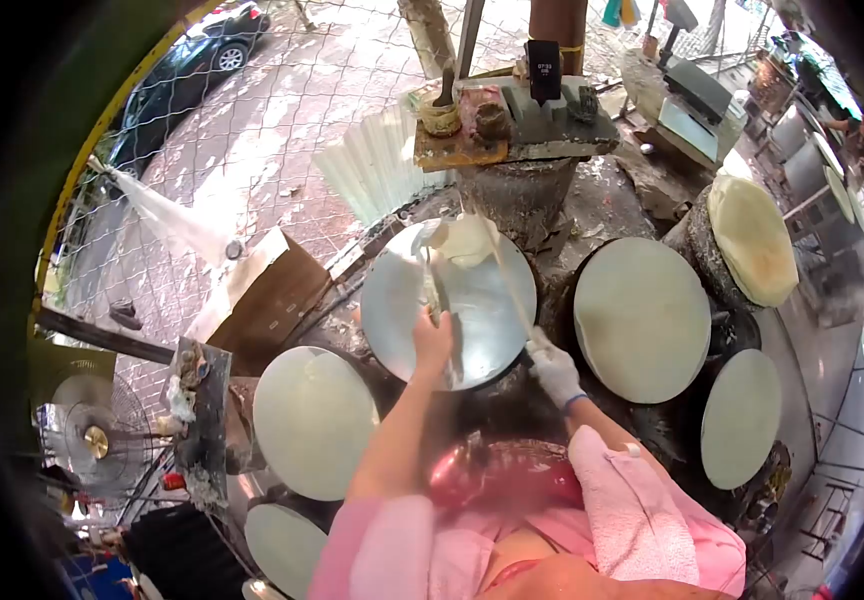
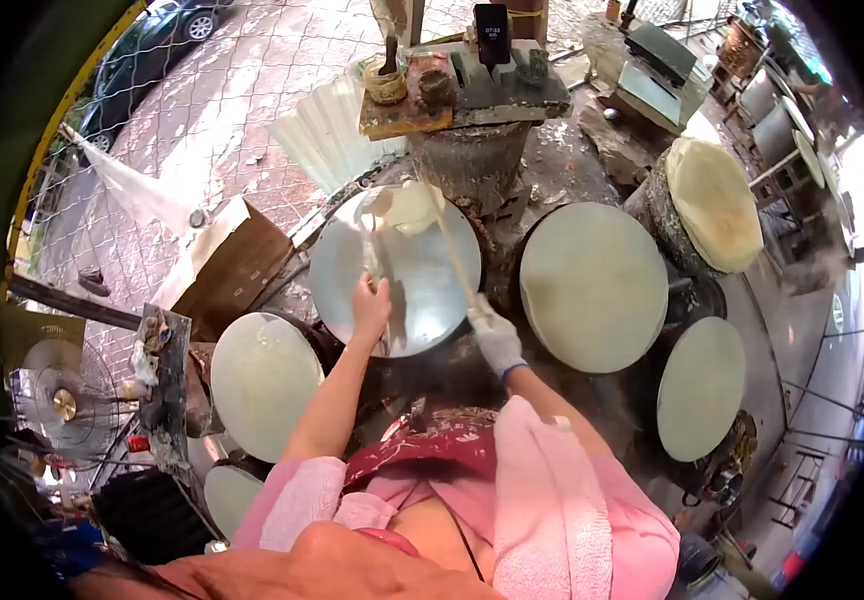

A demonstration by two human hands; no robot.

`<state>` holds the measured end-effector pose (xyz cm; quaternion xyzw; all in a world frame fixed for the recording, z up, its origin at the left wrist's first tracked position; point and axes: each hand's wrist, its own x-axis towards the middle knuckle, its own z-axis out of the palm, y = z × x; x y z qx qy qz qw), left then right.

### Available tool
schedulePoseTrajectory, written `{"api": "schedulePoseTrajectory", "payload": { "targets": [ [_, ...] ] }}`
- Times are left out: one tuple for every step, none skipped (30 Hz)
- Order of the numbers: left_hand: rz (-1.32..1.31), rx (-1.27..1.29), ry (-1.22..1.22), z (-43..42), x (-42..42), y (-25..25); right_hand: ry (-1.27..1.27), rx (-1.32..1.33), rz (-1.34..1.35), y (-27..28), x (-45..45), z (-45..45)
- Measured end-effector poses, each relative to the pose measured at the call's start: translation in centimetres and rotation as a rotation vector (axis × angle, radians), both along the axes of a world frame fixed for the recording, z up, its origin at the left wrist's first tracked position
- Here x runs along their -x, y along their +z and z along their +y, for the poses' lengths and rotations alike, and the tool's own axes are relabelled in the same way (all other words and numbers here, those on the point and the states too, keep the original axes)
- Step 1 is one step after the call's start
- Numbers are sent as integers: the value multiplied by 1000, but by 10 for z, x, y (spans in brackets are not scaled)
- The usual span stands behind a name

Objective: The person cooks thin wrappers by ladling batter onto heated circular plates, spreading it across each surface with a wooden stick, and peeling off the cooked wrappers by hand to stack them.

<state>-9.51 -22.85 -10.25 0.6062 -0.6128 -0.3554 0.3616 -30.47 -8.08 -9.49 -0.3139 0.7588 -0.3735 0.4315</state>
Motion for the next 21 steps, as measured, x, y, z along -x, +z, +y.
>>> {"api": "schedulePoseTrajectory", "payload": {
  "targets": [
    [-125,148,-15,-2,-18,-9,-46,-63,-403,19,-16,-9],
    [-129,202,0,1,-33,2,-10,-110,-406,21,-27,-20],
    [-136,256,17,7,-48,23,29,-159,-411,20,-34,-28],
    [-82,244,8,10,-64,41,93,-48,-207,4,-31,-29],
    [-30,228,-1,13,-82,55,159,57,-4,-11,-28,-27],
    [-11,196,-19,13,-99,63,184,-29,135,51,-27,-28],
    [15,174,-53,12,-112,75,216,44,339,42,-13,-23],
    [31,165,-53,9,-129,63,123,210,294,11,-3,-20],
    [44,155,-48,9,-137,57,78,71,125,8,0,-22],
    [63,107,-35,14,-143,52,21,-75,-27,5,3,-23],
    [79,62,-27,18,-145,58,22,-101,-145,29,-11,-30],
    [97,19,-15,23,-145,66,27,-125,-260,51,-30,-42],
    [80,-38,-5,28,-147,72,36,-148,-373,61,-39,-48],
    [66,-93,8,34,-149,78,88,-49,-439,2,-35,-45],
    [51,-149,21,41,-149,88,161,31,-205,13,-29,-44],
    [175,-191,88,51,-145,101,231,114,28,27,-22,-41],
    [99,-127,89,58,-148,103,298,201,259,37,-15,-40],
    [22,-65,91,67,-155,104,263,235,374,45,-3,-43],
    [-56,-1,95,75,-160,105,132,116,254,60,9,-39],
    [-49,3,127,82,-161,103,128,-1,142,41,21,-42],
    [-44,3,155,89,-162,98,120,-123,29,36,26,-47]
  ]
}}
